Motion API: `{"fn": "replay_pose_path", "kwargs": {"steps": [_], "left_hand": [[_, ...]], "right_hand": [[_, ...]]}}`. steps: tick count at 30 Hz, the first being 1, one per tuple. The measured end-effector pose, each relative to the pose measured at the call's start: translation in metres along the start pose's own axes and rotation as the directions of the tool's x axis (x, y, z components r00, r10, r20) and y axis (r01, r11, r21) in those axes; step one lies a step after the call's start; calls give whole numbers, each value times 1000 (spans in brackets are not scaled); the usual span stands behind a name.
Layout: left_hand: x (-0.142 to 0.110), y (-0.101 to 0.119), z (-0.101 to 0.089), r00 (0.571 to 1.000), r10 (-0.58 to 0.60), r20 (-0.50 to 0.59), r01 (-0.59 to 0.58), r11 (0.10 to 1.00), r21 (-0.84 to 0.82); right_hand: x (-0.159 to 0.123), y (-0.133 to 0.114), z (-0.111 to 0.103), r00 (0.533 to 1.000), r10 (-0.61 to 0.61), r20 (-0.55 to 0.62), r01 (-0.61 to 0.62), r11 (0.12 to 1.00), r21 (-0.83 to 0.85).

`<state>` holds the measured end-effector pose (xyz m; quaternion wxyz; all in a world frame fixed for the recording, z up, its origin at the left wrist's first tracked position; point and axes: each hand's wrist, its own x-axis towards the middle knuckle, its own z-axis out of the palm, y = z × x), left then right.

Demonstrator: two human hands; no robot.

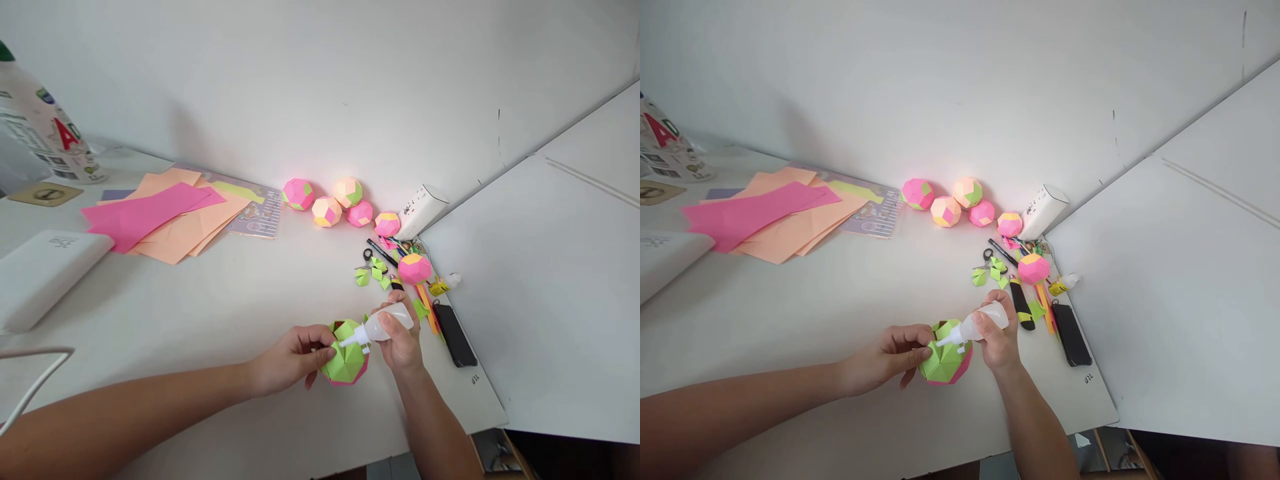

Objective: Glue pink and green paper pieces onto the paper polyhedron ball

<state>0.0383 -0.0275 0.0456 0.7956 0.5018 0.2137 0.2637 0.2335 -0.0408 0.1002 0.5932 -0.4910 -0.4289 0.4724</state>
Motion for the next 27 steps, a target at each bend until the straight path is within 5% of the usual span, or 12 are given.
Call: {"fn": "replay_pose_path", "kwargs": {"steps": [27], "left_hand": [[0, 0, 0, 1000, 7, -3, -7, 1000, 0]], "right_hand": [[-2, 0, 0, 990, -124, 68, 126, 992, -30]]}}
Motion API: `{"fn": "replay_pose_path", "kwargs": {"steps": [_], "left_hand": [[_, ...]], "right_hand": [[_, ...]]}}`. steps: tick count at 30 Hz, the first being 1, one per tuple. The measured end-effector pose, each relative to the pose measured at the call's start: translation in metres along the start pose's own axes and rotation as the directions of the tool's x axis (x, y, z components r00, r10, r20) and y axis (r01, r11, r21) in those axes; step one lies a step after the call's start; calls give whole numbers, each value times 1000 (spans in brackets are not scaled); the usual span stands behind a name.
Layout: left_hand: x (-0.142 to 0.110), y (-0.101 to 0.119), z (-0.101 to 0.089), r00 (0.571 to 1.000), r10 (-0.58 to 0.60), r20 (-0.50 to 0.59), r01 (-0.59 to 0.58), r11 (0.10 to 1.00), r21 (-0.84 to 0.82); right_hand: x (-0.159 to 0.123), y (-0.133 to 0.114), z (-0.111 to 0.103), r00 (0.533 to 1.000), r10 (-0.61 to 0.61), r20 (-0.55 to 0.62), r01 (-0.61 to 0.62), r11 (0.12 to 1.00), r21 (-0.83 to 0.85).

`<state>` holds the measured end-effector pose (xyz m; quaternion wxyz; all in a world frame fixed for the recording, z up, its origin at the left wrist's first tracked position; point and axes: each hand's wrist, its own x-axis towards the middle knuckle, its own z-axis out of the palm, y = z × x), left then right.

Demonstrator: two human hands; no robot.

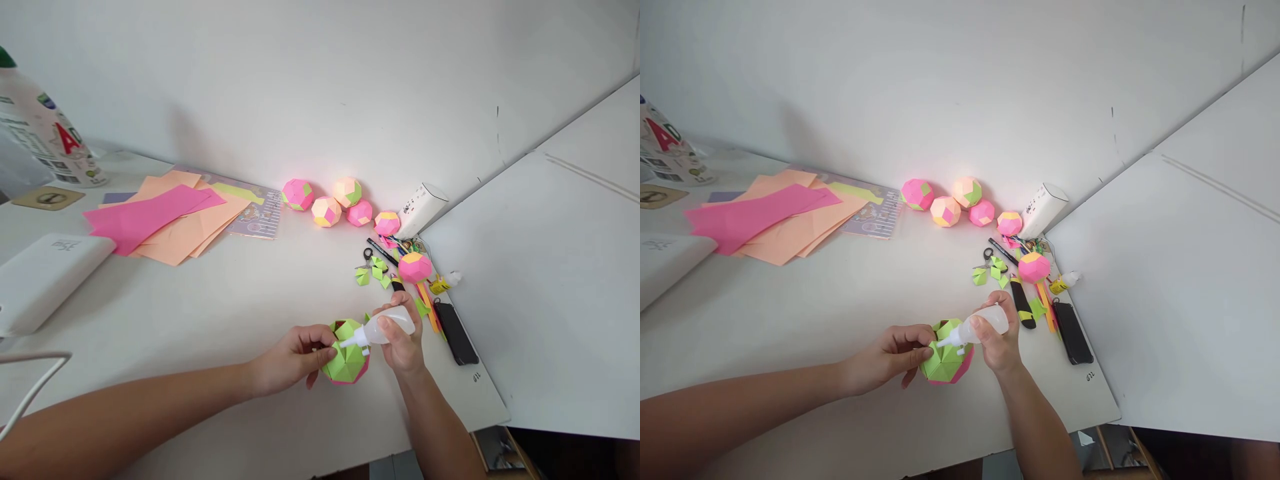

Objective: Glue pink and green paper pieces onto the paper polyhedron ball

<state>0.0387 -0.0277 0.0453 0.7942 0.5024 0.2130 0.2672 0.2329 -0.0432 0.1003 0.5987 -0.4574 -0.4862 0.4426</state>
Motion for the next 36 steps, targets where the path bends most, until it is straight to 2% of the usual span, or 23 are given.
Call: {"fn": "replay_pose_path", "kwargs": {"steps": [5, 12, 22, 29, 36], "left_hand": [[0, 0, 0, 1000, 4, -1, -4, 1000, 6], [0, -2, 0, 1000, 17, -3, -17, 1000, -8], [-1, -2, 0, 1000, 19, -9, -19, 1000, -17], [-1, -1, 0, 1000, 19, -2, -19, 1000, -12], [-2, -2, 1, 999, 28, -15, -28, 1000, -12]], "right_hand": [[1, 2, -1, 1000, 2, 11, -3, 999, 52], [4, 5, -3, 995, 99, 15, -100, 986, 130], [3, 3, -7, 991, 106, 86, -114, 989, 96], [3, 7, -5, 993, 100, 71, -107, 988, 109], [8, 10, -9, 977, 155, 147, -175, 976, 131]]}}
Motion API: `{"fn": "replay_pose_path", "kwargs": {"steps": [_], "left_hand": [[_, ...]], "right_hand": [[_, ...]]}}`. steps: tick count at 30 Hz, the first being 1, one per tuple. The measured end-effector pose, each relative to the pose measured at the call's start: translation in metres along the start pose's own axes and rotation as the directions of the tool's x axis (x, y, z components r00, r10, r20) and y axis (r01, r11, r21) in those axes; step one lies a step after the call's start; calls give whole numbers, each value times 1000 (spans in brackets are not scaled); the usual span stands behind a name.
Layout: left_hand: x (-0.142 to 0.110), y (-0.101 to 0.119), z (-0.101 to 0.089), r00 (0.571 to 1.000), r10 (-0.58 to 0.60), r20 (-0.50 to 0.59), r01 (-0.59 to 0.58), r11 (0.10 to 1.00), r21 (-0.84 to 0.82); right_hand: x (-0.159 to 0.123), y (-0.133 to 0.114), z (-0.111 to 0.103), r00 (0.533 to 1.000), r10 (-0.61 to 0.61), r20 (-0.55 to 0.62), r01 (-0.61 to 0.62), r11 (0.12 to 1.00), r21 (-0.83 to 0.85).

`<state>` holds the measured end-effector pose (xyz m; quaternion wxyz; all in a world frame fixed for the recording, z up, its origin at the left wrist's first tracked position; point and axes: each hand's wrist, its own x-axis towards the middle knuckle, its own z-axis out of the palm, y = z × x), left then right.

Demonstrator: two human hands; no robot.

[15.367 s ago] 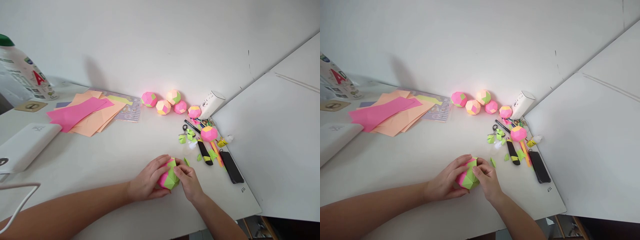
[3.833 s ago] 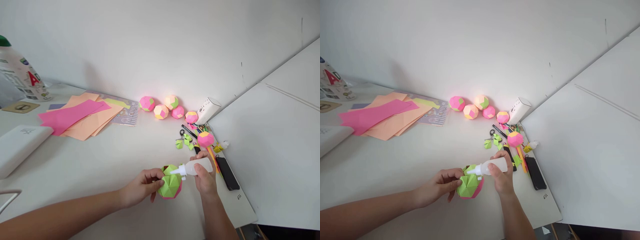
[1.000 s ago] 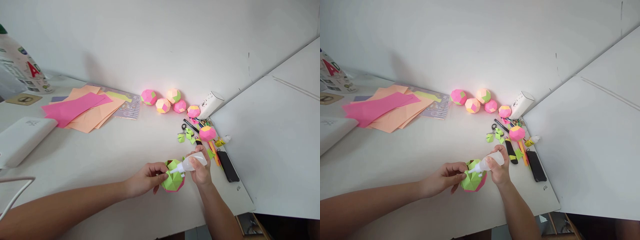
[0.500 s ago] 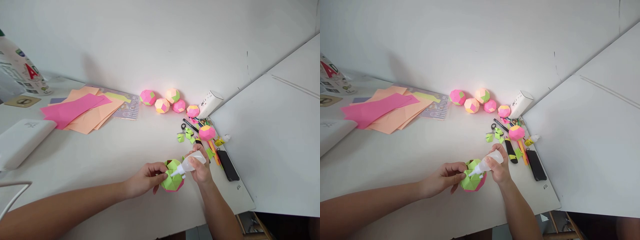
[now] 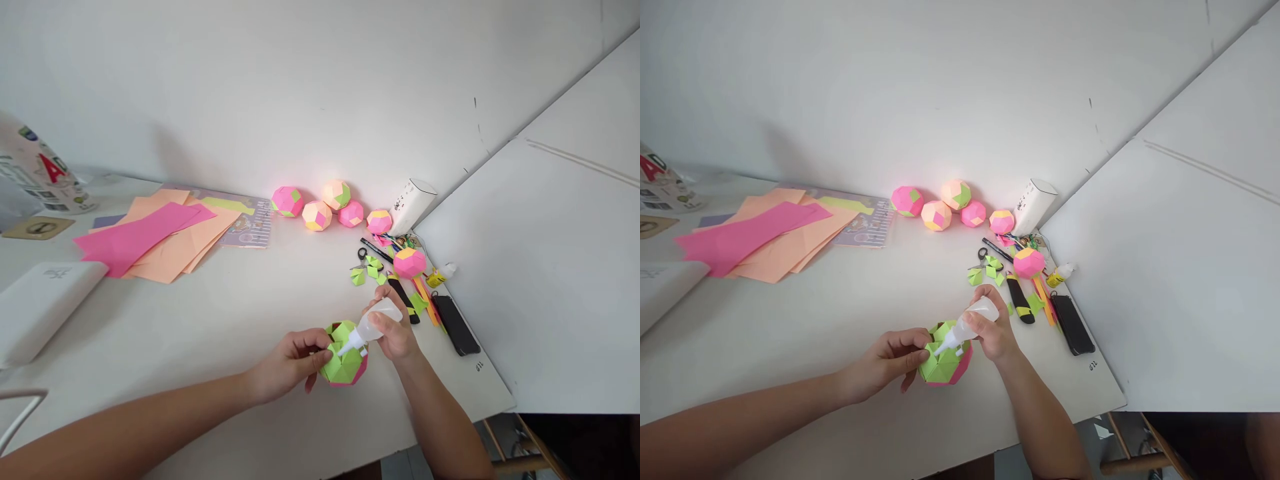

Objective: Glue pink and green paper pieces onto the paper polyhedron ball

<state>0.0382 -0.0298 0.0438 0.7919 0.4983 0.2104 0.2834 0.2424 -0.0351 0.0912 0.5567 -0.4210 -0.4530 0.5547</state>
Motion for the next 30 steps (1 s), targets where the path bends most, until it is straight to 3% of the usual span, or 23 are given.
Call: {"fn": "replay_pose_path", "kwargs": {"steps": [15, 30], "left_hand": [[-2, -1, 0, 1000, -4, -12, 4, 1000, 16], [-2, 0, 0, 999, -20, -33, 21, 999, 27]], "right_hand": [[-2, 2, 0, 998, -9, 57, 7, 1000, 21], [-3, 0, 3, 999, -41, 33, 41, 999, 7]]}}
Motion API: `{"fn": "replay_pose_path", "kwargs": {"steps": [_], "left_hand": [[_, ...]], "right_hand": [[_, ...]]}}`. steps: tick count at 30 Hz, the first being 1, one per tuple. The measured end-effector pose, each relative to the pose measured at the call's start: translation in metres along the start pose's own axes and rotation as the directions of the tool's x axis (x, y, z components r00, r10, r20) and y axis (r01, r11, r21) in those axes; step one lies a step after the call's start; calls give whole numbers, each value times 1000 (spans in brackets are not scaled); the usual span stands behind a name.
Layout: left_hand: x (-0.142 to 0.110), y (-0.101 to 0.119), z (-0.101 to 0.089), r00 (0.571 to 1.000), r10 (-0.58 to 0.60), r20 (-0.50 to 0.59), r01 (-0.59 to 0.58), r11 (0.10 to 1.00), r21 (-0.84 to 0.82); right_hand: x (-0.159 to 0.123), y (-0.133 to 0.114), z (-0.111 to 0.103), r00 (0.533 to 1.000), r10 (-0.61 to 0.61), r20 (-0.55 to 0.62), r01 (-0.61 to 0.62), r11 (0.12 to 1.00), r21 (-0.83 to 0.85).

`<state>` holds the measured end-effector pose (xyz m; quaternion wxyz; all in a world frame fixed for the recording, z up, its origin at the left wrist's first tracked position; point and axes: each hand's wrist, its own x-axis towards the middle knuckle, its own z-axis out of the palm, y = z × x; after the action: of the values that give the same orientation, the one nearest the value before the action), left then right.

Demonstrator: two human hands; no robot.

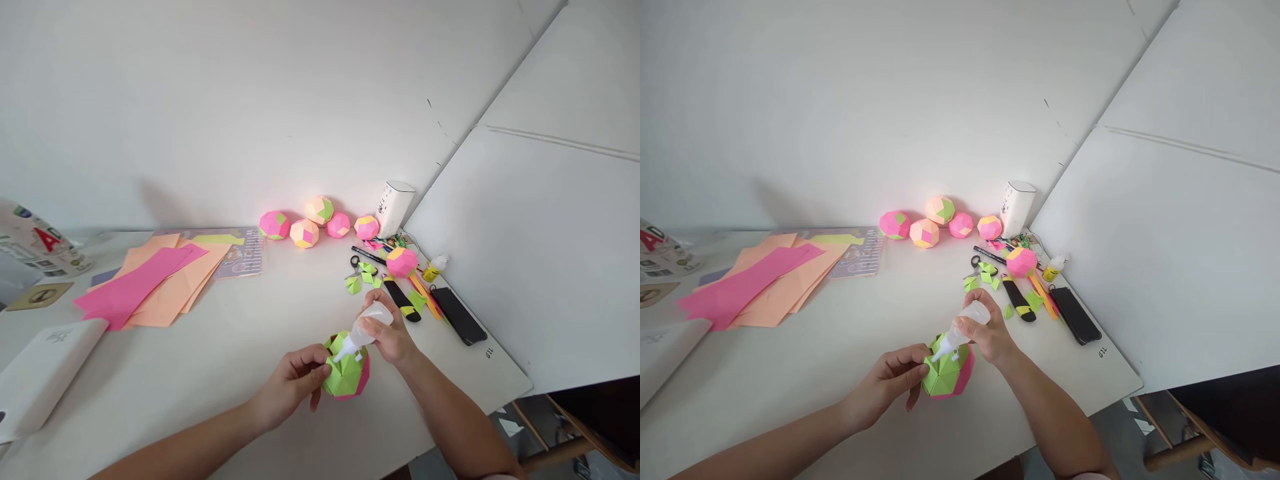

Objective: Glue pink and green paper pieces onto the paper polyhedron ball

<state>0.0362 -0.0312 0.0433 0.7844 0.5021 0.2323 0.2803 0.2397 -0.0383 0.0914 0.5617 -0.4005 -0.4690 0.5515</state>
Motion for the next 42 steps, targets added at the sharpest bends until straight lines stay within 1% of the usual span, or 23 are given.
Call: {"fn": "replay_pose_path", "kwargs": {"steps": [7, 12, 16, 22, 28, 34, 42], "left_hand": [[0, 0, 0, 1000, -5, -7, 5, 1000, 0], [0, -1, -1, 1000, 2, 1, -2, 1000, 2], [-1, -1, -1, 1000, 0, 6, 0, 1000, 10], [0, 0, -1, 1000, 5, 3, -5, 1000, 5], [-1, 1, 0, 1000, 4, 14, -4, 1000, 12], [-1, -1, -1, 1000, 5, 4, -5, 1000, 17], [-1, -1, -2, 1000, 12, 13, -12, 1000, 4]], "right_hand": [[-1, 0, 1, 1000, 5, 25, -5, 1000, -22], [0, 2, 1, 1000, -25, 17, 25, 999, -21], [0, 1, 0, 999, -9, 36, 11, 998, -57], [0, 1, 2, 998, -38, 43, 39, 999, -16], [1, 1, -2, 999, -5, 54, 8, 998, -56], [1, 1, 0, 998, -34, 46, 36, 998, -43], [1, -1, -3, 998, -9, 64, 11, 999, -35]]}}
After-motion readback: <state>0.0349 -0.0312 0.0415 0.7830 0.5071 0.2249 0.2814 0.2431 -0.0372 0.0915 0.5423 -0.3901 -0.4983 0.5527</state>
